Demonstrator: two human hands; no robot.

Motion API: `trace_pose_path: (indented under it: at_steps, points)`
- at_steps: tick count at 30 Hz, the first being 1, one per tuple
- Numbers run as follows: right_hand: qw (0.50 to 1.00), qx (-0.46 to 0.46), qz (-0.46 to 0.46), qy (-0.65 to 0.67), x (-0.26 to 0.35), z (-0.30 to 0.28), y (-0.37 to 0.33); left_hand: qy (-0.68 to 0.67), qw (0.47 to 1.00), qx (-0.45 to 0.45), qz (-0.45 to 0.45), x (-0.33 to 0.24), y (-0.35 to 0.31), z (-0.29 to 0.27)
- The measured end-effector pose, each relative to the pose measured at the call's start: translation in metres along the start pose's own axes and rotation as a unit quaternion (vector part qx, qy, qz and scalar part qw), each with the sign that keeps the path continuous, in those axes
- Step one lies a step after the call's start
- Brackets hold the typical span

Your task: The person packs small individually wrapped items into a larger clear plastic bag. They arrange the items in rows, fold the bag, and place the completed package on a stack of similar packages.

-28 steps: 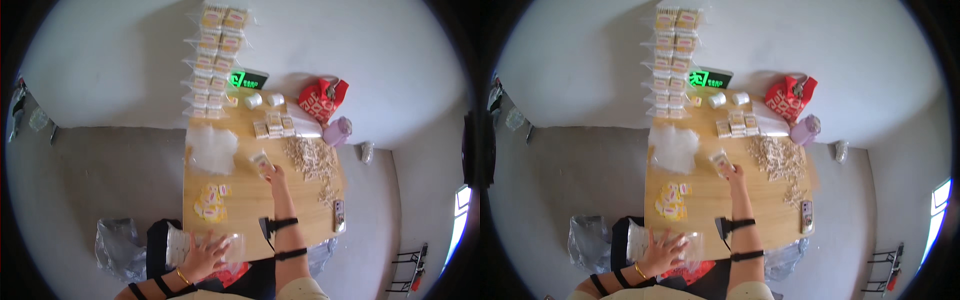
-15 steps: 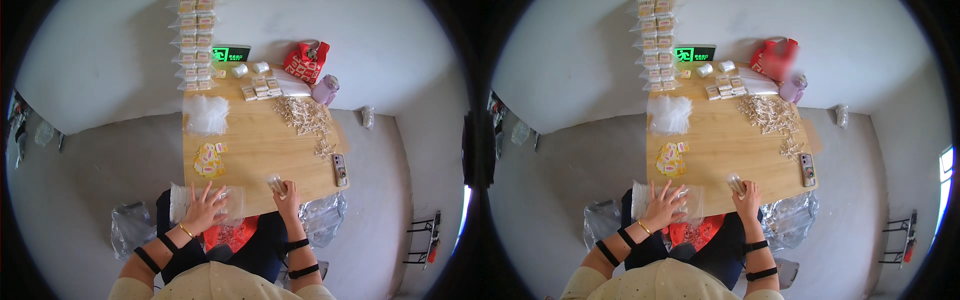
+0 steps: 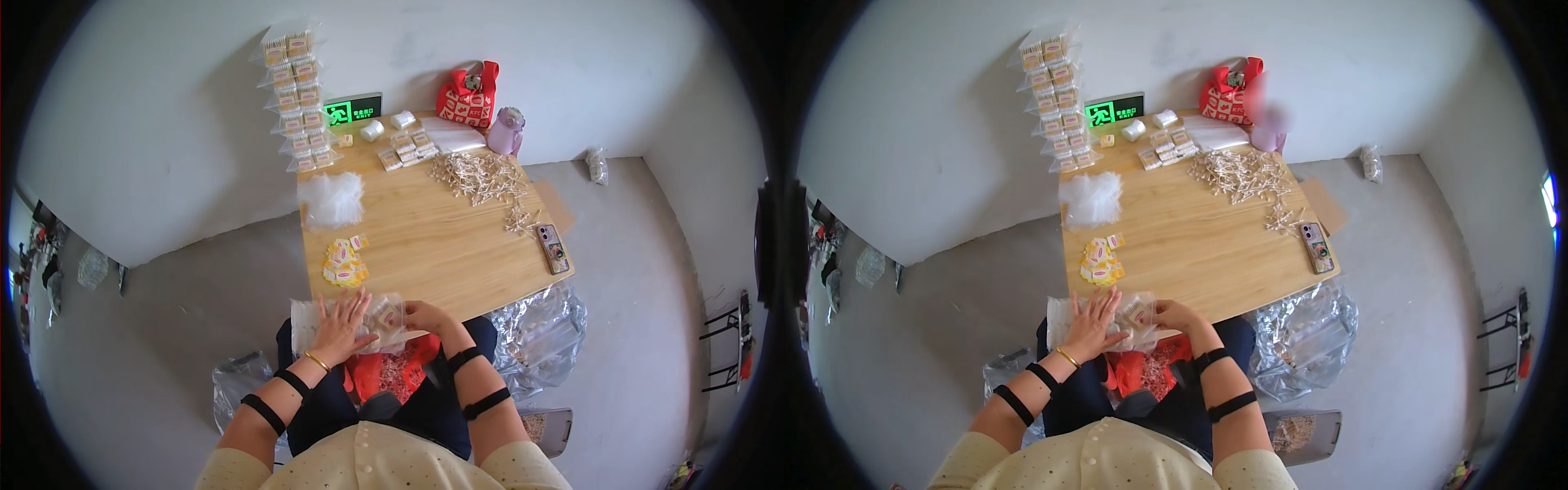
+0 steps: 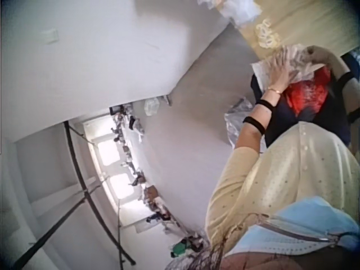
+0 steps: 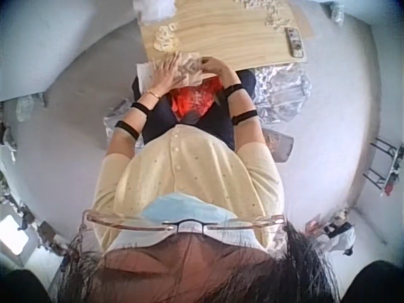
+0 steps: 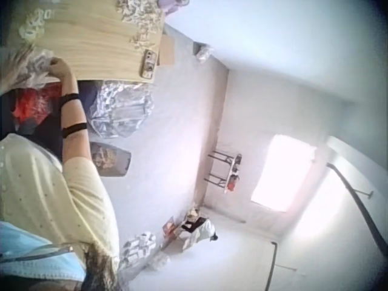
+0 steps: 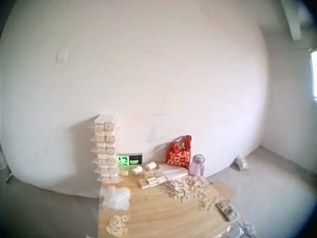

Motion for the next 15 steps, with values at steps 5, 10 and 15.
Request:
trace_pose_path:
  at_steps: [5,10,15]
  points:
    - [0.987,0.142,-0.061,-0.053,0.015,0.004,0.010,-0.032,0.999,-0.011,0.000,0.001,0.000,0.001]
    - [0.987,0.097,-0.132,-0.013,0.017,0.011,0.026,-0.017,1.000,0.007,0.000,0.002,0.000,0.003]
    - [0.948,-0.045,-0.243,-0.201,0.005,0.018,0.016,0.012,1.000,0.014,0.013,-0.001,0.000,-0.001]
Point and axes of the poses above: each hand's wrist, its own y-axis towards the middle knuckle, its own z-axis out of the palm, x = y × z, the point moved 5 cm from there along y, towards the middle knuckle, and after that the axes turned 3 degrees about -x, right-handed, at the moved point
